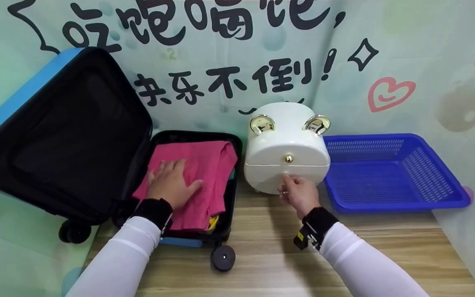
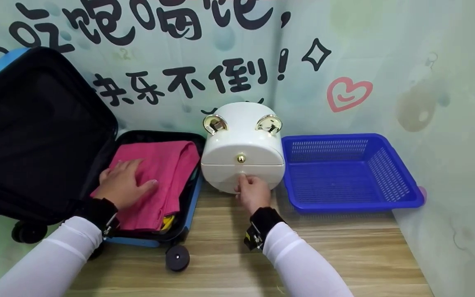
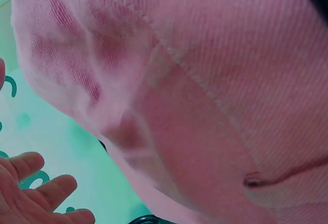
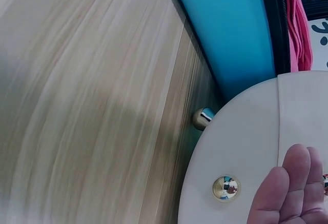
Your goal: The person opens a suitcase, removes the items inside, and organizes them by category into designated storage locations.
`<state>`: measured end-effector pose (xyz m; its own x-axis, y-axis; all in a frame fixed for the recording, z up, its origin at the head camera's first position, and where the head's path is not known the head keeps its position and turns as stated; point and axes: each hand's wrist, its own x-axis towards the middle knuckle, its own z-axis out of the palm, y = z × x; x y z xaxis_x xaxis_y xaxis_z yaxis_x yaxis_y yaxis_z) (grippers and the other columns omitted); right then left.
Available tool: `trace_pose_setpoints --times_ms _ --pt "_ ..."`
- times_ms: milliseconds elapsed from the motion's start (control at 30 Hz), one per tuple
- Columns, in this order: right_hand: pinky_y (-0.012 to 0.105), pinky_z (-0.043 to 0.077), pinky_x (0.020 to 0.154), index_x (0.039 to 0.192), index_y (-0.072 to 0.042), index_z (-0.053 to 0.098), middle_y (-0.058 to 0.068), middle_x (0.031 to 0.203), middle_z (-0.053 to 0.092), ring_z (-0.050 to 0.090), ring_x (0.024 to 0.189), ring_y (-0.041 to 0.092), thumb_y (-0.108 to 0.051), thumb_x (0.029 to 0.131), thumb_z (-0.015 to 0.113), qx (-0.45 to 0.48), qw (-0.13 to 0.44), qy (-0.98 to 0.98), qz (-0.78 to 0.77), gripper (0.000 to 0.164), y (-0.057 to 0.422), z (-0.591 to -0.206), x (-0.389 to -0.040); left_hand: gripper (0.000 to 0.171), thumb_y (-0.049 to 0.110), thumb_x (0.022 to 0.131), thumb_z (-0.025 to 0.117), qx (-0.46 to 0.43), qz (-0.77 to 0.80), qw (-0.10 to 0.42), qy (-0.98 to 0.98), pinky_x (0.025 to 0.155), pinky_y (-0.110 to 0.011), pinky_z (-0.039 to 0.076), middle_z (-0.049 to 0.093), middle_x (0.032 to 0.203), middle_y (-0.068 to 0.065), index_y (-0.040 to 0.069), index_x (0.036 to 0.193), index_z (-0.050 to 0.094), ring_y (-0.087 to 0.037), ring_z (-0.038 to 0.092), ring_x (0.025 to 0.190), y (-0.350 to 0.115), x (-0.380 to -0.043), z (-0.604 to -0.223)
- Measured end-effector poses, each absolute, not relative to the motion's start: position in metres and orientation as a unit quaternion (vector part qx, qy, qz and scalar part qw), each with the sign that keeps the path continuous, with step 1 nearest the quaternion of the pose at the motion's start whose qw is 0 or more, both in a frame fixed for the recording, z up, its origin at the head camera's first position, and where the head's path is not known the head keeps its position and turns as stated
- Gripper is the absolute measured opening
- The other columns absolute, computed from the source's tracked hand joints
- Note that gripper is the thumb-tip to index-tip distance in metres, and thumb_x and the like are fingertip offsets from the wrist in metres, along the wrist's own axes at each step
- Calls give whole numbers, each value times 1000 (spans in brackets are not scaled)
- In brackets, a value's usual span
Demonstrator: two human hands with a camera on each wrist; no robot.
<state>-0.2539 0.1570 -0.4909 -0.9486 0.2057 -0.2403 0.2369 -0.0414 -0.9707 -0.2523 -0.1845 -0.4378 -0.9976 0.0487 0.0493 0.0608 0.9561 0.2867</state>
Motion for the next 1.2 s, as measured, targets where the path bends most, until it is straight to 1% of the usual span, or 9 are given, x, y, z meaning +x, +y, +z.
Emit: trace_pose_setpoints --times_ms 167,400,633,700,800,900,1000,1100,1200 --pt "24 58 59 119 6 69 4 77 69 66 61 14 -27 108 60 161 5 700 -696 36 155 -493 -255 89 62 98 62 -19 -146 19 -989 124 -75 9 37 167 -24 9 164 34 -51 19 159 -188 -251 -439" --pt "24 57 57 112 6 71 4 76 69 67 61 16 -26 107 61 161 -14 713 -682 34 152 -494 -256 89 61 99 62 -11 -155 11 -988 124 -76 6 36 167 -24 10 165 33 -52 19 159 -192 -250 -440" --pt "28 60 62 111 6 72 6 77 70 71 70 21 -28 107 61 156 -24 712 -684 36 151 -497 -258 89 62 99 60 -3 -158 0 -987 123 -77 5 34 168 -24 10 165 31 -52 19 159 -196 -251 -442" --pt "28 61 62 112 5 73 6 78 70 72 70 21 -30 107 60 155 -23 719 -677 37 152 -498 -258 89 62 99 60 0 -158 0 -987 123 -77 6 34 168 -24 10 165 31 -52 19 159 -198 -251 -442" --pt "28 61 62 113 3 73 7 79 71 71 67 19 -32 107 60 156 -18 723 -673 38 152 -498 -256 89 61 99 61 4 -161 3 -987 122 -78 8 35 167 -25 9 165 32 -52 21 158 -199 -250 -442" --pt "29 59 64 107 1 71 8 80 72 69 65 16 -35 106 61 159 8 730 -665 38 149 -496 -251 89 61 99 61 14 -166 -1 -986 121 -79 10 35 167 -25 8 165 32 -52 21 158 -202 -250 -441" --pt "29 58 66 103 0 69 11 85 76 70 68 14 -38 105 62 147 36 750 -644 38 141 -491 -243 88 61 100 60 28 -175 -6 -984 120 -80 12 35 166 -27 7 165 31 -52 22 157 -207 -250 -442" --pt "30 60 71 110 1 71 17 95 78 72 75 16 -34 105 65 103 44 764 -635 37 125 -485 -236 88 61 101 58 51 -184 -12 -981 119 -80 19 36 164 -30 5 163 31 -54 25 155 -213 -251 -442" --pt "33 61 80 119 0 72 16 104 77 72 86 19 -34 102 70 40 36 793 -606 38 105 -477 -231 90 61 101 56 78 -190 -29 -978 116 -78 28 36 160 -35 1 163 28 -57 30 150 -221 -251 -443"
